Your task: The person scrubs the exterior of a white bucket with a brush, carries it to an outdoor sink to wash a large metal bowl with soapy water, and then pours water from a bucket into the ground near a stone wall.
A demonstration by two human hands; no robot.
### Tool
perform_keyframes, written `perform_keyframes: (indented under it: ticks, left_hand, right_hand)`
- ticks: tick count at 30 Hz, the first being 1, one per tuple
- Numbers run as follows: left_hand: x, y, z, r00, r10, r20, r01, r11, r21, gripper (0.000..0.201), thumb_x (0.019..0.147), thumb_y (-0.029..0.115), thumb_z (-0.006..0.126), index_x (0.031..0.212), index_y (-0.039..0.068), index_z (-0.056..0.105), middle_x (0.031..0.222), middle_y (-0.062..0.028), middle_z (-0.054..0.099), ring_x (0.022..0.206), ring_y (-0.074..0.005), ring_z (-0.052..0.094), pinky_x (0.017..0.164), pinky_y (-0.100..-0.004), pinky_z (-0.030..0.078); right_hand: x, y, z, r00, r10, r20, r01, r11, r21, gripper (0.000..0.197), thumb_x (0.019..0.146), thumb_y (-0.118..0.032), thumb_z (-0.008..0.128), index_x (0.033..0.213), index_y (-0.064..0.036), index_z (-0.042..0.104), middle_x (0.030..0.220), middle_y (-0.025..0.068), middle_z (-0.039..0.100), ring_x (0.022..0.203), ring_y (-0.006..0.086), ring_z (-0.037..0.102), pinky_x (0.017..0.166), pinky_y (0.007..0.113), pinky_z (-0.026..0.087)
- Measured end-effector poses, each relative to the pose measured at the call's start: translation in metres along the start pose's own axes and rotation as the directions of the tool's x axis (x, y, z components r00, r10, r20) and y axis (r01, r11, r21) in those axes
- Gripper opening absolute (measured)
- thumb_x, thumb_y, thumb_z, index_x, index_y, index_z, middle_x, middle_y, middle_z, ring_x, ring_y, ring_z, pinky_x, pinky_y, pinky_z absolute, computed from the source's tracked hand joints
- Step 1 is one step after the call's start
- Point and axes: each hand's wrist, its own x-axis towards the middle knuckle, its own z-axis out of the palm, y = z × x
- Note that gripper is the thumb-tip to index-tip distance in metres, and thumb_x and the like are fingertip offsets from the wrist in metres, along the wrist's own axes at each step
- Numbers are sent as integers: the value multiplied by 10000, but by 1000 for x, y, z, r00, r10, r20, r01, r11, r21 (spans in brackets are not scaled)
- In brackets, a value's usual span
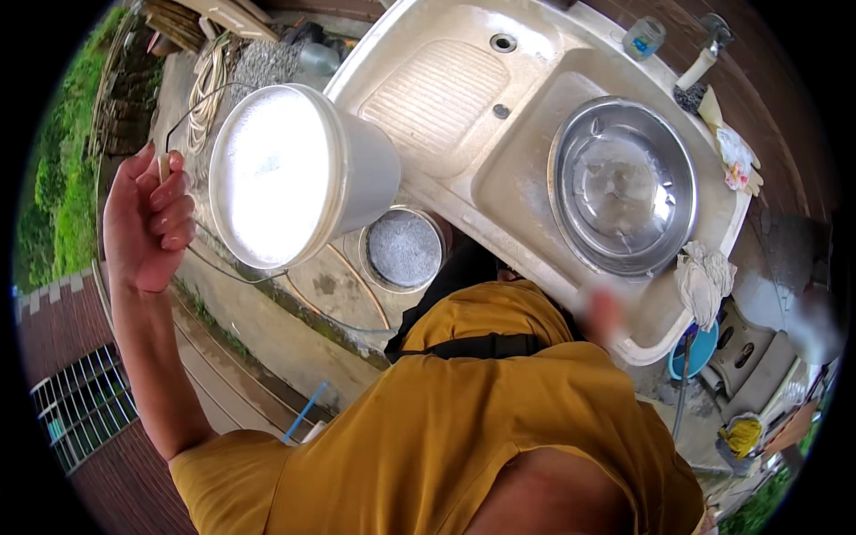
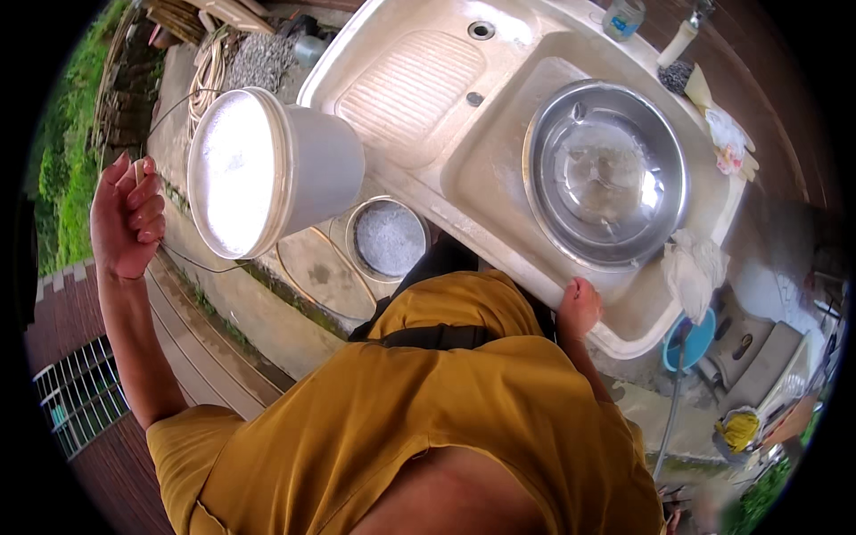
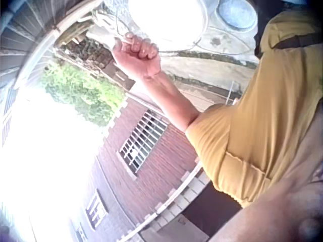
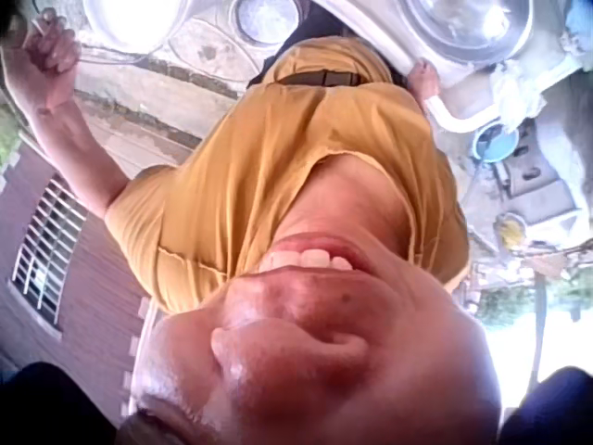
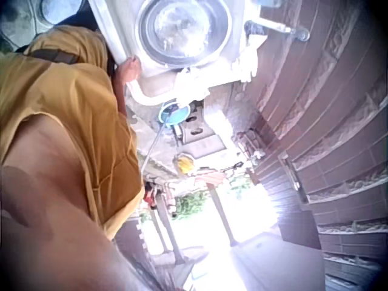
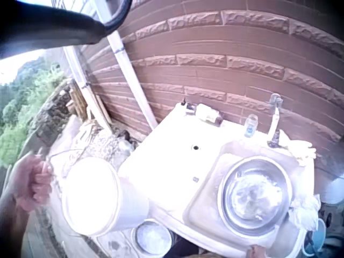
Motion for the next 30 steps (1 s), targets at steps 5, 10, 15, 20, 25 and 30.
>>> perform_keyframes:
  ticks: [5,10,15,20,25,30]
  left_hand:
    - [-51,-85,-70,961,-73,-266,61,997,-54,220,849,297,419,789,105,508,516,78,280,359,-17,207,296,-168,154]
    - [-96,-202,-157,825,-239,-511,194,971,-141,192,792,250,467,642,144,409,453,94,251,332,-27,168,313,-205,106]
    - [-131,-315,-248,730,-380,-568,207,915,-346,242,764,256,492,575,172,366,444,92,230,332,-38,176,324,-215,113]
    - [-159,-436,-322,620,-543,-567,242,819,-520,309,733,258,509,518,203,293,419,91,198,316,-54,171,320,-223,119]
    - [-170,-532,-370,544,-598,-589,289,792,-538,229,739,185,519,606,169,333,459,78,242,336,-50,207,318,-220,151]
    - [-197,-590,-430,526,-635,-565,251,751,-610,181,739,158,514,630,153,369,464,66,297,320,-48,245,285,-213,178]
  right_hand:
    - [49,-48,-51,946,75,316,-203,896,395,177,809,-177,479,893,-40,553,828,116,547,764,251,504,707,335,396]
    - [91,-139,-40,896,-305,322,107,853,511,217,788,-162,530,936,-4,519,880,130,529,811,257,503,732,332,398]
    - [112,-233,6,771,-607,192,486,756,439,430,764,-259,571,1060,24,444,1009,189,477,945,331,454,816,383,367]
    - [113,-286,46,835,-525,163,534,845,-12,585,732,-388,580,1106,36,431,991,215,471,961,357,442,816,391,367]
    - [117,-275,65,822,-553,138,567,768,-298,472,736,-327,589,1063,-7,470,921,210,499,925,355,440,780,418,371]
    - [134,-258,71,890,-383,247,455,728,-512,577,755,-368,573,1161,-2,387,1100,237,428,982,393,450,821,435,379]
